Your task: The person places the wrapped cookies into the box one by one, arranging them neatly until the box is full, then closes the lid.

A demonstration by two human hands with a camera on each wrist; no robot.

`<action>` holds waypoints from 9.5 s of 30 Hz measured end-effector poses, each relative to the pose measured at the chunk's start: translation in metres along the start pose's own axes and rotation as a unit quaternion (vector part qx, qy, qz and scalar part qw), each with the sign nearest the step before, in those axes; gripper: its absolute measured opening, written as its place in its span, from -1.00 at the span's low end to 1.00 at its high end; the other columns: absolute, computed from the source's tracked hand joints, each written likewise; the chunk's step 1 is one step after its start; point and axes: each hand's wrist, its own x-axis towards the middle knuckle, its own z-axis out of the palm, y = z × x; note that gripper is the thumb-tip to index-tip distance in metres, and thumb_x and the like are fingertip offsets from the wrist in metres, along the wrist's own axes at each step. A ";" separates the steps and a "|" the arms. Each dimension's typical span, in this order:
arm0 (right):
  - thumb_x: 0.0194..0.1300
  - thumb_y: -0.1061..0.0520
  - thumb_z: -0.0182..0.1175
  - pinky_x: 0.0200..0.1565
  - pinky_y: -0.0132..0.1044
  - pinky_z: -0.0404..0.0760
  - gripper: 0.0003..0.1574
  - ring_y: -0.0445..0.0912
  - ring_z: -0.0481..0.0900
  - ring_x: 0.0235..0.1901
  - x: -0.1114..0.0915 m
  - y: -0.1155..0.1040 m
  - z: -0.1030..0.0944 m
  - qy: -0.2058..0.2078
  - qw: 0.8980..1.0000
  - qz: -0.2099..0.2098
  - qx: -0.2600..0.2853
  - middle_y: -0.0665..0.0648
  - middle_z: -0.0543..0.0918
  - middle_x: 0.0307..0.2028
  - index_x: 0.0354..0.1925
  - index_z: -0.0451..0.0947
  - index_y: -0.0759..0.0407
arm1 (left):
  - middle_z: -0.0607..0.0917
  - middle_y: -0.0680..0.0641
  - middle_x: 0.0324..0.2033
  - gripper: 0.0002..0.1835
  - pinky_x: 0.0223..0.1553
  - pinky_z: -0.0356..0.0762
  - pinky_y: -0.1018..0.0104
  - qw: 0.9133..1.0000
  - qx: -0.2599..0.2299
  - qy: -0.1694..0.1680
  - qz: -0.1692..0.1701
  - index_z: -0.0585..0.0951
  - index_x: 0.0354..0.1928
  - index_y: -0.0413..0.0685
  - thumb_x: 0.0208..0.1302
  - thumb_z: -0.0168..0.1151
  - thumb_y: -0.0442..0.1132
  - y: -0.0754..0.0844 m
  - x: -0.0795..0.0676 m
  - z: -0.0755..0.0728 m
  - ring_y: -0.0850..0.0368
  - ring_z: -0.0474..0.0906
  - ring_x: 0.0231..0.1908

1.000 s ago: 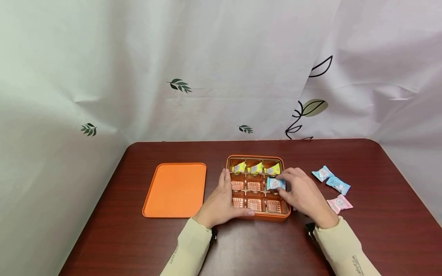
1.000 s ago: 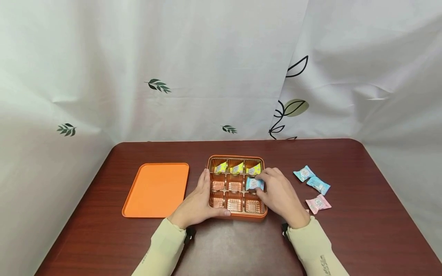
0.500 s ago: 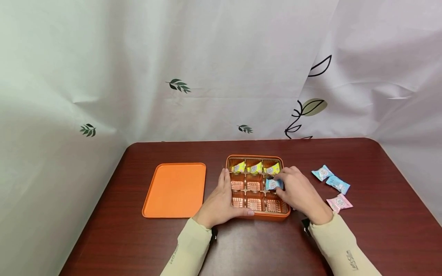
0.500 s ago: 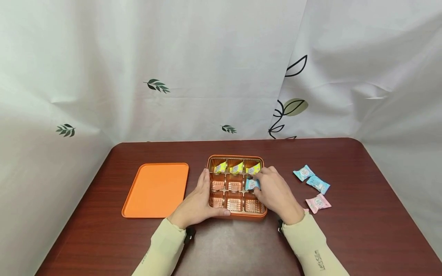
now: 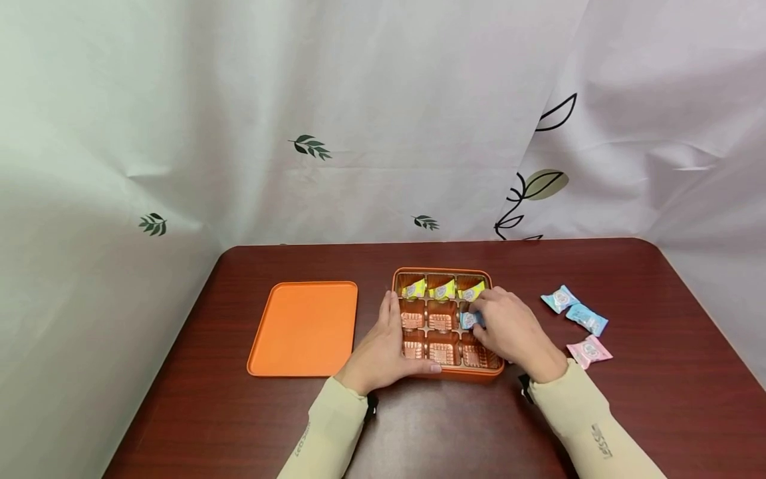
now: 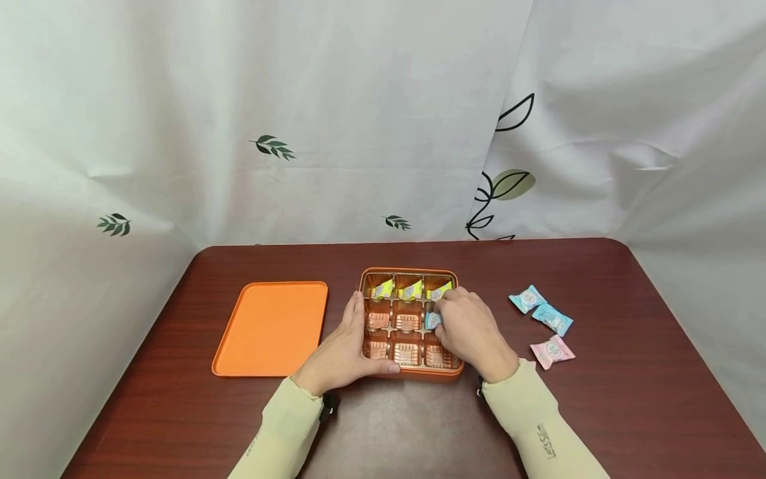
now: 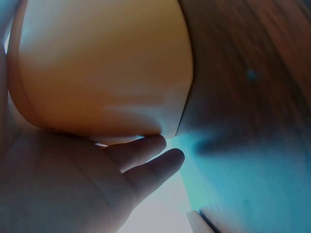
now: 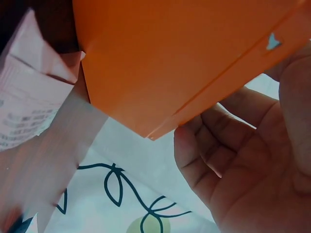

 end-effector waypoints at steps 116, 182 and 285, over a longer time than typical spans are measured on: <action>0.29 0.05 0.27 -0.15 0.37 0.46 -0.28 0.54 0.37 -0.02 -0.043 0.064 -0.007 -0.044 0.950 0.305 0.045 0.72 0.35 0.01 0.15 0.42 0.64 | -0.37 -0.18 0.58 0.61 0.35 0.30 0.08 1.000 0.007 -0.005 -0.010 -0.43 0.57 -0.09 -0.19 0.34 0.62 0.000 0.002 0.001 -0.14 0.12 0.47; 0.02 0.25 0.47 -0.29 0.16 0.56 -0.47 0.29 0.60 -0.31 -0.042 0.071 -0.007 -0.078 0.962 0.250 0.076 0.48 0.66 -0.26 -0.09 0.57 0.56 | -0.35 -0.20 0.58 0.60 0.33 0.32 0.07 1.000 0.007 -0.001 -0.012 -0.38 0.58 -0.14 -0.17 0.39 0.57 0.002 0.001 0.000 -0.17 0.17 0.45; 0.15 0.28 0.40 -0.11 0.17 0.52 -0.58 0.23 0.57 -0.09 -0.020 -0.002 -0.031 0.039 0.981 0.159 0.102 0.36 0.66 -0.04 0.01 0.64 0.35 | -0.34 -0.19 0.59 0.60 0.34 0.31 0.05 1.000 0.003 0.001 -0.010 -0.40 0.58 -0.12 -0.17 0.38 0.57 0.001 0.001 0.000 -0.16 0.14 0.46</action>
